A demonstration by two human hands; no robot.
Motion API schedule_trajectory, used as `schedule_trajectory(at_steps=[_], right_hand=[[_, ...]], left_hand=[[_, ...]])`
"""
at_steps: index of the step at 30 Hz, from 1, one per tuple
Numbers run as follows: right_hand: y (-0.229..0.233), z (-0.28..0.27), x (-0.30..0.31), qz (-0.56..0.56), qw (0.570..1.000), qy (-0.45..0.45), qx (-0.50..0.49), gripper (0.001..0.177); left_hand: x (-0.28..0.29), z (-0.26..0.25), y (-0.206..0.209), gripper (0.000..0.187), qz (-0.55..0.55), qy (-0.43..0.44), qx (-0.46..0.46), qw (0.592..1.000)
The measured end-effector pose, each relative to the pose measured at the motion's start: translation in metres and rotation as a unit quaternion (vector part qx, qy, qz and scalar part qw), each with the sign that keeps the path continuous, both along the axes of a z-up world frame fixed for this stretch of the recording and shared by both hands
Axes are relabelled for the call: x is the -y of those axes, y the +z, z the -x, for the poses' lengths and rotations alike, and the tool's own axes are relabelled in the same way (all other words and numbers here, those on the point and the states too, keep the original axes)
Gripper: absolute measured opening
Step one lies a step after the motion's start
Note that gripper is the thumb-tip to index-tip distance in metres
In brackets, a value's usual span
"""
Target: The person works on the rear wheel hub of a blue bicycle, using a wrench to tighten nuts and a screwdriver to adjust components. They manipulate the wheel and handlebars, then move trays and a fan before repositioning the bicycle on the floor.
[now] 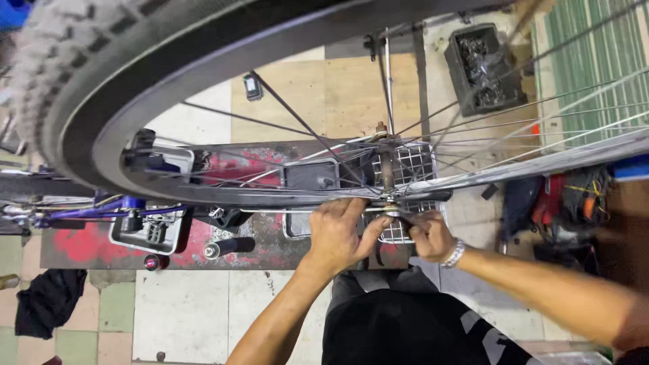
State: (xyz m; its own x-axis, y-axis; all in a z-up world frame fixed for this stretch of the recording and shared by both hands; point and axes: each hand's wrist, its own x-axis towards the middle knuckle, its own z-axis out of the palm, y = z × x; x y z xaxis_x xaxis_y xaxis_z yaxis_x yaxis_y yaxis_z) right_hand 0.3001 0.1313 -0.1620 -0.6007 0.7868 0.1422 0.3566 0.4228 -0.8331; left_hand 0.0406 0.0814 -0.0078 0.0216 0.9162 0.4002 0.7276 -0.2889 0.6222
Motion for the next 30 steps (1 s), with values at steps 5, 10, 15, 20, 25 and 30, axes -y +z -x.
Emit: schedule_trajectory(at_steps=[5, 10, 15, 20, 25, 30], right_hand=[[0.009, 0.009, -0.007, -0.05, 0.996, 0.044, -0.065, 0.039], [0.026, 0.001, -0.018, -0.102, 0.989, 0.086, -0.063, 0.044], [0.072, -0.014, -0.02, -0.131, 0.985, 0.062, 0.094, 0.038], [0.172, -0.023, -0.024, -0.168, 0.949, 0.057, 0.26, 0.04], [0.251, -0.004, -0.026, -0.06, 0.86, 0.062, 0.504, 0.051], [0.254, 0.003, -0.037, 0.027, 0.878, 0.1, 0.468, 0.05]], left_hand=[[0.003, 0.005, 0.001, 0.043, 0.058, 0.008, -0.006, 0.998], [0.002, 0.011, 0.007, 0.053, 0.0, -0.027, -0.009, 1.0], [0.003, 0.013, 0.006, 0.043, -0.005, -0.032, -0.012, 0.999], [0.0, 0.013, 0.005, 0.041, -0.006, -0.034, -0.021, 0.999], [-0.001, 0.011, 0.003, 0.033, -0.002, -0.023, -0.026, 0.999], [0.0, 0.006, 0.004, 0.031, -0.012, -0.011, -0.015, 1.0]])
